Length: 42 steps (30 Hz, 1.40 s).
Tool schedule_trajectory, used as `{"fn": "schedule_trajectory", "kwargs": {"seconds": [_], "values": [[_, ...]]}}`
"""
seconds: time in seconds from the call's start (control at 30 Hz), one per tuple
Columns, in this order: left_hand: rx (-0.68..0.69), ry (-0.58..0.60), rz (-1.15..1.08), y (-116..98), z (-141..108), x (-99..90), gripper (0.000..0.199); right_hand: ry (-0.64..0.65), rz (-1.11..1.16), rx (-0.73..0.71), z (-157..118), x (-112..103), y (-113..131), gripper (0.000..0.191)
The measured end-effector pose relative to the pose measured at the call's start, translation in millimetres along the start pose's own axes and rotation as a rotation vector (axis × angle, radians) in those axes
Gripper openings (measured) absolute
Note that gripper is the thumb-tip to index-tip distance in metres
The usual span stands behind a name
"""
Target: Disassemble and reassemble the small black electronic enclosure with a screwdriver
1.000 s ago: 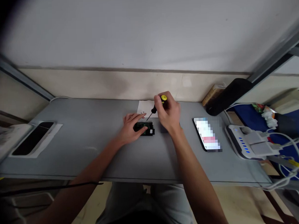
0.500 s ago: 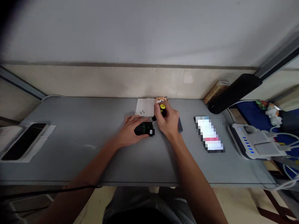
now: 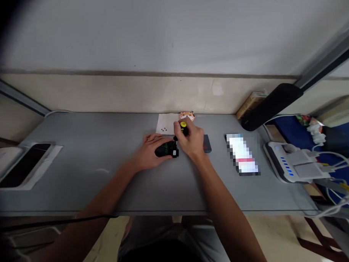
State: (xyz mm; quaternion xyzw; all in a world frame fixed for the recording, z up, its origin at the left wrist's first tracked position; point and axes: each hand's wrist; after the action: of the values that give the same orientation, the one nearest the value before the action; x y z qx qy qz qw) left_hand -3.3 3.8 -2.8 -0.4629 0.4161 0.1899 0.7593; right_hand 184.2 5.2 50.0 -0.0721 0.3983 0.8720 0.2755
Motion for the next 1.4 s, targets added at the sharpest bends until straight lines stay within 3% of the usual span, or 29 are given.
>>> {"fn": "schedule_trajectory", "kwargs": {"seconds": [0.4,0.57,0.73,0.93,1.1,1.27,1.4], "values": [[-0.091,0.084,0.045,-9.5,1.5,-6.2,0.05,0.024,0.03,-0.055,-0.1,5.2,-2.1,0.034],[-0.065,0.069,0.028,-7.2,1.5,-3.4,0.044,0.068,0.104,-0.013,2.2,4.8,-1.9,0.034],[-0.004,0.02,0.005,-4.1,-1.2,-0.3,0.026,0.048,0.37,-0.023,7.4,9.9,-2.0,0.03],[0.081,-0.011,0.018,-3.4,-1.4,1.5,0.018,0.156,0.814,0.234,2.2,18.7,-7.5,0.043],[0.1,-0.013,0.017,-2.0,-0.9,2.6,0.015,0.072,1.032,0.333,4.0,20.6,-4.5,0.054],[0.124,-0.014,-0.004,0.1,0.1,4.2,0.014,0.089,1.099,0.431,9.2,13.0,2.3,0.046],[0.096,0.003,-0.012,0.8,1.4,4.5,0.016,0.088,1.09,0.481,8.3,8.8,-3.3,0.055]]}}
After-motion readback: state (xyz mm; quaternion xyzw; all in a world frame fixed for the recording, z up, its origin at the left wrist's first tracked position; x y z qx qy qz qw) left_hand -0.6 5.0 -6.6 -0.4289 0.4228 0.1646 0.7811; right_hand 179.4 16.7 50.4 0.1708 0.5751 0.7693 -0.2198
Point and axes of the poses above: each hand's wrist, its own z-axis towards the middle knuckle, its own x-axis out of the palm, y = z × x, and after that the axes turned 8 degrees about -x, right-handed
